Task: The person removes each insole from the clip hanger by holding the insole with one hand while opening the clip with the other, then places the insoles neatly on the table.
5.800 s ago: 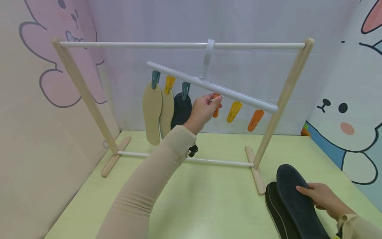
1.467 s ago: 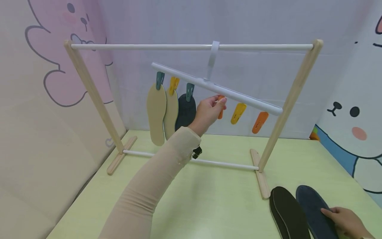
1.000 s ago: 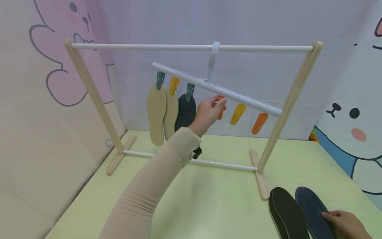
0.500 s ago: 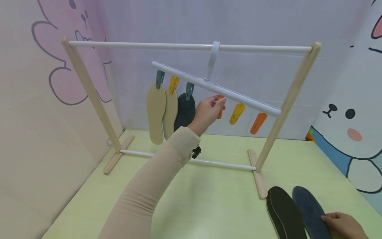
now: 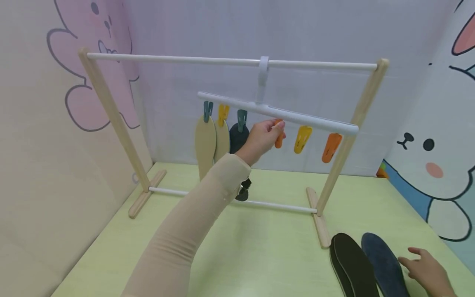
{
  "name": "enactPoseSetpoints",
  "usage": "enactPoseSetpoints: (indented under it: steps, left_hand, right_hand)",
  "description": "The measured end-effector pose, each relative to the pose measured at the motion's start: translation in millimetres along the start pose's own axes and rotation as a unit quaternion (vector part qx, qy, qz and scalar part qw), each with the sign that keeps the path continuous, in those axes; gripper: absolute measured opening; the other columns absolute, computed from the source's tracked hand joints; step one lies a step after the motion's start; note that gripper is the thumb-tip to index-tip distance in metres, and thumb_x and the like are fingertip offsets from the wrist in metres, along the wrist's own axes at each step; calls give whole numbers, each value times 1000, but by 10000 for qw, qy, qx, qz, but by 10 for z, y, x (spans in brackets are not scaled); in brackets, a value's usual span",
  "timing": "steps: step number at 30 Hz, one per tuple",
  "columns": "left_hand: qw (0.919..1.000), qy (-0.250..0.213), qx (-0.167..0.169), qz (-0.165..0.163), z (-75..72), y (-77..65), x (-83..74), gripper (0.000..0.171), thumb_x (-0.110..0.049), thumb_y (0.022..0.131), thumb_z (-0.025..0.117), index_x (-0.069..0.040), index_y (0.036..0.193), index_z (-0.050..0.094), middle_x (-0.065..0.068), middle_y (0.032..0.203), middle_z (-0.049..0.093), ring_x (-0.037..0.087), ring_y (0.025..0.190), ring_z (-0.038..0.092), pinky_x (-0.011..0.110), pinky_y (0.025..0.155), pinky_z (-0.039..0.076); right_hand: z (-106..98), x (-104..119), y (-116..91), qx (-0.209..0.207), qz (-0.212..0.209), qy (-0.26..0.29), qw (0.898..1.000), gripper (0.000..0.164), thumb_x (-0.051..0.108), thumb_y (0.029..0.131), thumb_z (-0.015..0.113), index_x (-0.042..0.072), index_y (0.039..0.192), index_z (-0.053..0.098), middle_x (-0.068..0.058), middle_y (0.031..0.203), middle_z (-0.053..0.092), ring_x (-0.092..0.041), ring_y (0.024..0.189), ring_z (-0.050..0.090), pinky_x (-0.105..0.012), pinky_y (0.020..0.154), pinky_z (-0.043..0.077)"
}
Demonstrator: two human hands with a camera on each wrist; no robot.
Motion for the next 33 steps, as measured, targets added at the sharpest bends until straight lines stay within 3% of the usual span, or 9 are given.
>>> enactPoseSetpoints:
  steps: [4,8,11,15,20,24,28,31,33]
  left_hand:
    - [9998,-179,38,28,22,-13,-30,33,-29,102,48,1,105,63,7,85,64,12,64,45,20,56,35]
    - [9993,-366,98,59,57,11,-49,36,-29,102,45,1,109,63,5,80,62,11,61,43,19,55,34]
    - [9996,-227,135,139,71,17,-80,36,-30,103,44,1,107,63,2,78,60,11,60,42,19,56,35]
    - [9989,395,45,253,35,6,-97,40,-35,103,44,-1,95,64,2,72,55,12,61,42,22,57,35]
    - [9948,974,-294,-82,-89,38,31,51,-43,102,42,-3,84,67,2,76,61,14,80,52,27,76,41]
    - [9877,1365,-727,-218,-227,90,155,44,-39,100,49,-4,75,57,1,68,49,15,71,46,25,66,37]
    - [9840,1372,-1095,-318,-328,123,266,33,-34,95,61,-2,97,56,6,85,52,19,77,47,27,67,41]
    - [9856,1139,-1182,-404,-354,142,341,42,-32,93,64,-1,120,54,12,107,56,22,94,51,31,80,45]
    - [9850,1148,-1222,-410,-363,152,375,46,-30,93,65,-2,128,52,16,117,57,24,102,52,34,86,45]
  right_hand:
    - [-93,385,-227,-529,-588,469,9958,51,14,91,53,-19,126,37,-34,93,58,-30,64,62,-45,61,49]
    - [-104,729,-373,-1067,-1315,791,9824,38,14,92,49,-14,117,52,-20,80,65,-19,59,59,-35,54,46]
    - [-66,891,-433,-1330,-1713,998,9711,31,14,92,51,-10,111,60,-11,75,66,-12,57,57,-33,52,45]
    - [-27,1033,-506,-1340,-1964,1234,9635,28,14,94,53,-9,107,62,-8,74,67,-8,57,56,-28,52,45]
    - [-24,1124,-566,-1092,-1998,1309,9649,29,14,95,52,-10,109,62,-5,73,66,-7,59,56,-25,54,43]
    - [-22,1165,-585,-1047,-2222,1330,9602,28,12,94,53,-12,106,62,-2,71,65,-4,58,56,-23,54,45]
    - [8,1237,-602,-892,-2365,1285,9590,26,10,94,56,-12,105,62,0,70,65,-4,58,56,-22,55,46]
    - [38,1281,-612,-745,-2413,1235,9597,26,11,94,57,-12,105,62,0,70,65,-5,60,57,-23,56,45]
    - [56,1309,-621,-698,-2447,1203,9596,25,11,94,57,-11,104,63,0,71,65,-6,60,57,-24,56,45]
Point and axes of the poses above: each hand's wrist, its own y-axis towards the middle knuckle, its own z-axis out of the palm, x = y × z, the point moved 6 cm from there along y, towards the middle knuckle
